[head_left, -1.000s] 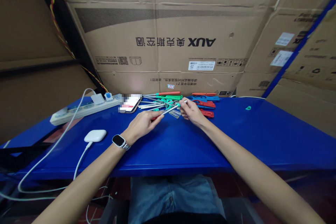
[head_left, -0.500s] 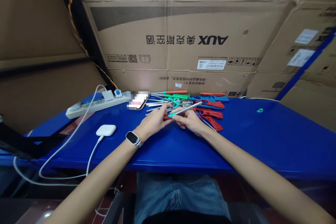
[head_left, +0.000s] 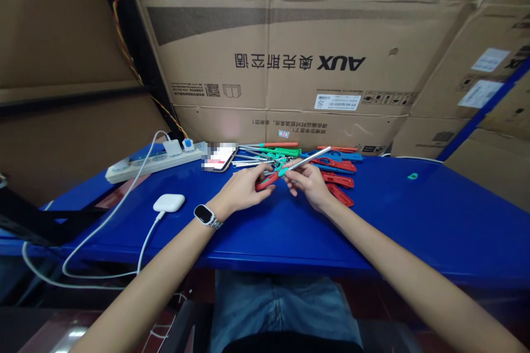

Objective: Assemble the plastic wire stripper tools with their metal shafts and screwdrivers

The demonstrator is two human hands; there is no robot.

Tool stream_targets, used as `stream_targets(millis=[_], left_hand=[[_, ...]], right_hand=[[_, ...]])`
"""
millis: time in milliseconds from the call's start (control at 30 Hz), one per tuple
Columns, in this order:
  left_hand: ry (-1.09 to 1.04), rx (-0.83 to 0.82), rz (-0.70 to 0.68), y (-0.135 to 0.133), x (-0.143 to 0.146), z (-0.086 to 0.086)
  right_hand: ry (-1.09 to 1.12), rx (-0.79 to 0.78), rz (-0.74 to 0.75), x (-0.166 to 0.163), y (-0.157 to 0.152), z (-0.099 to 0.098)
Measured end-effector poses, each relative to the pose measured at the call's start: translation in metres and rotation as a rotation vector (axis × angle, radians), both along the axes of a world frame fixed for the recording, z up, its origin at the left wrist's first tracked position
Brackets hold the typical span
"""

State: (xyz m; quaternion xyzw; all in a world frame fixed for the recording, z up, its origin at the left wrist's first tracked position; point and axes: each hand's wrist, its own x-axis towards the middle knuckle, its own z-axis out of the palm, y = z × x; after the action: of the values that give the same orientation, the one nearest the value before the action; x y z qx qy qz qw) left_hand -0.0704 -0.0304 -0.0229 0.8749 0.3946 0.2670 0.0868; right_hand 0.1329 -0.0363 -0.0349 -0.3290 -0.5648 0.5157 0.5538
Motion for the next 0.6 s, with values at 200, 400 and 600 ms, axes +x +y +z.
stream_targets(millis=[200, 400, 600], left_hand=[[0.112, -0.035, 0.035, 0.002, -0.008, 0.003], [0.13, -0.072, 0.012, -0.007, 0.006, 0.002], [0.143, -0.056, 0.039, -0.009, 0.011, -0.007]], right_hand=[[0.069, -0.026, -0.098, 0.01, 0.004, 0.005], [-0.169, 0.093, -0.387, 0.002, 0.011, -0.016], [-0.321, 0.148, -0.563, -0.007, 0.007, -0.015]])
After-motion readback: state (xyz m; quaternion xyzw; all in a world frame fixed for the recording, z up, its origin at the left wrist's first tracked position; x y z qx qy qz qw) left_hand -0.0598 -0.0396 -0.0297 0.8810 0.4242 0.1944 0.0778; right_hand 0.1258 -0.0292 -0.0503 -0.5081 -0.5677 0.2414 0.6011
